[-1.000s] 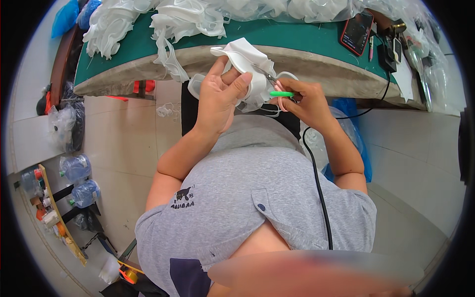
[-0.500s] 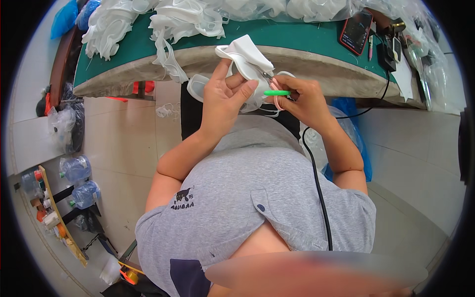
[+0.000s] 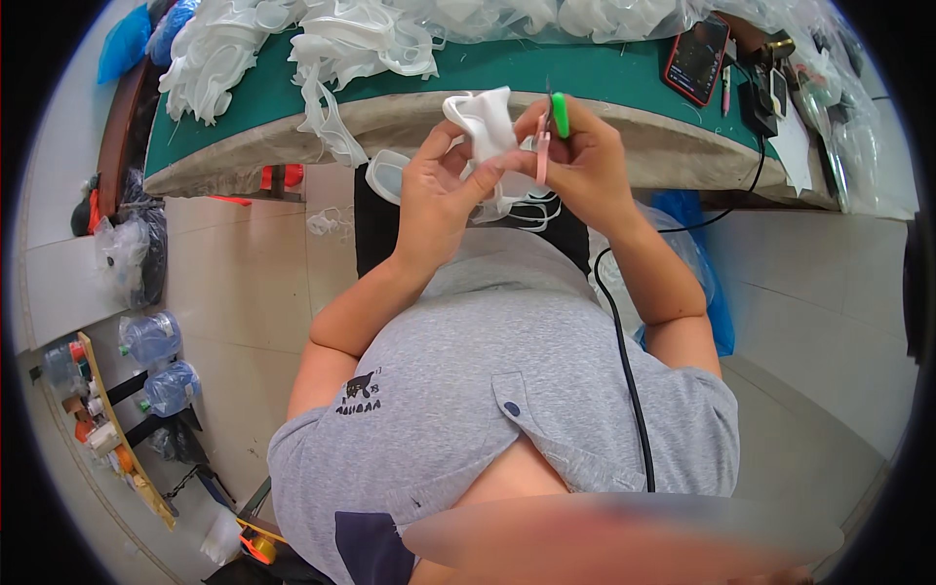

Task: Assembling white fabric components onto frames using a green stylus and scissors.

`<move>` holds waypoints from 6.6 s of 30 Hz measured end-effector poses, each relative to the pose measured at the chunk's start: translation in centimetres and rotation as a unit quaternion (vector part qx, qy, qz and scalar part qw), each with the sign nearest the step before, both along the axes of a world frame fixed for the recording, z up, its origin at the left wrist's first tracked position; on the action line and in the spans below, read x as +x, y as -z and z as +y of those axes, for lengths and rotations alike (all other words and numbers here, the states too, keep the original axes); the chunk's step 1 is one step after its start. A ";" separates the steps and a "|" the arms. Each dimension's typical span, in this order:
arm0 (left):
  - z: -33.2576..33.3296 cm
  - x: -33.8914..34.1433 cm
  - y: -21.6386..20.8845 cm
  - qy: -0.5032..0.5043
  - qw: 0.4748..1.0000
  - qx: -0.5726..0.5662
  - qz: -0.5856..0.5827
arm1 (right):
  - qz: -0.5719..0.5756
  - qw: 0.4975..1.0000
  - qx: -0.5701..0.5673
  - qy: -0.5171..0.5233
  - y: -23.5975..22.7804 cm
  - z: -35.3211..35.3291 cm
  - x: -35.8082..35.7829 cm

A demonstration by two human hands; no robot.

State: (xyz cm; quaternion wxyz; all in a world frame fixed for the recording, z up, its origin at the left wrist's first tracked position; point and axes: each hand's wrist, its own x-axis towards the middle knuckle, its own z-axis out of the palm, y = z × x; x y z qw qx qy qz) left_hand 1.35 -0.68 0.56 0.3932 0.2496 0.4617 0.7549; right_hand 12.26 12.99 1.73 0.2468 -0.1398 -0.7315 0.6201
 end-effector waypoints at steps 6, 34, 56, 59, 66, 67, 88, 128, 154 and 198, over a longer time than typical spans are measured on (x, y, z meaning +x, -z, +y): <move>-1.4 -1.9 -1.0 0.161 0.981 -0.027 -0.107 | 0.055 0.996 -0.071 0.009 0.4 3.8 -1.9; -0.8 -1.5 -0.7 0.006 0.998 -0.021 0.067 | 0.050 0.993 0.002 -0.102 -3.6 3.5 2.1; 8.0 1.2 10.1 0.046 0.684 -0.120 0.718 | -0.460 0.841 0.046 0.280 1.1 5.6 25.9; 7.8 2.1 9.0 0.014 0.681 -0.115 0.723 | -0.402 0.868 0.072 0.281 -1.5 5.8 23.3; 8.4 2.8 9.9 0.058 0.629 -0.186 0.753 | -0.228 0.904 0.326 0.155 -1.9 8.4 10.7; 8.2 2.9 9.3 0.020 0.666 -0.127 0.735 | -0.210 0.912 0.324 0.137 -1.6 9.2 9.1; -0.1 -1.4 -0.1 0.105 0.978 0.027 -0.180 | 0.127 0.986 0.063 0.092 -1.4 0.6 1.8; 0.1 -0.8 -0.1 0.009 0.997 0.000 -0.078 | 0.007 1.000 -0.024 0.013 0.9 -0.1 0.9; 0.5 -1.5 -0.1 0.042 0.957 -0.025 -0.284 | 0.131 0.989 0.065 -0.011 1.3 2.6 1.3; -1.1 -0.8 -2.1 0.121 0.992 0.030 0.022 | -0.255 0.829 0.465 0.177 2.4 9.6 1.9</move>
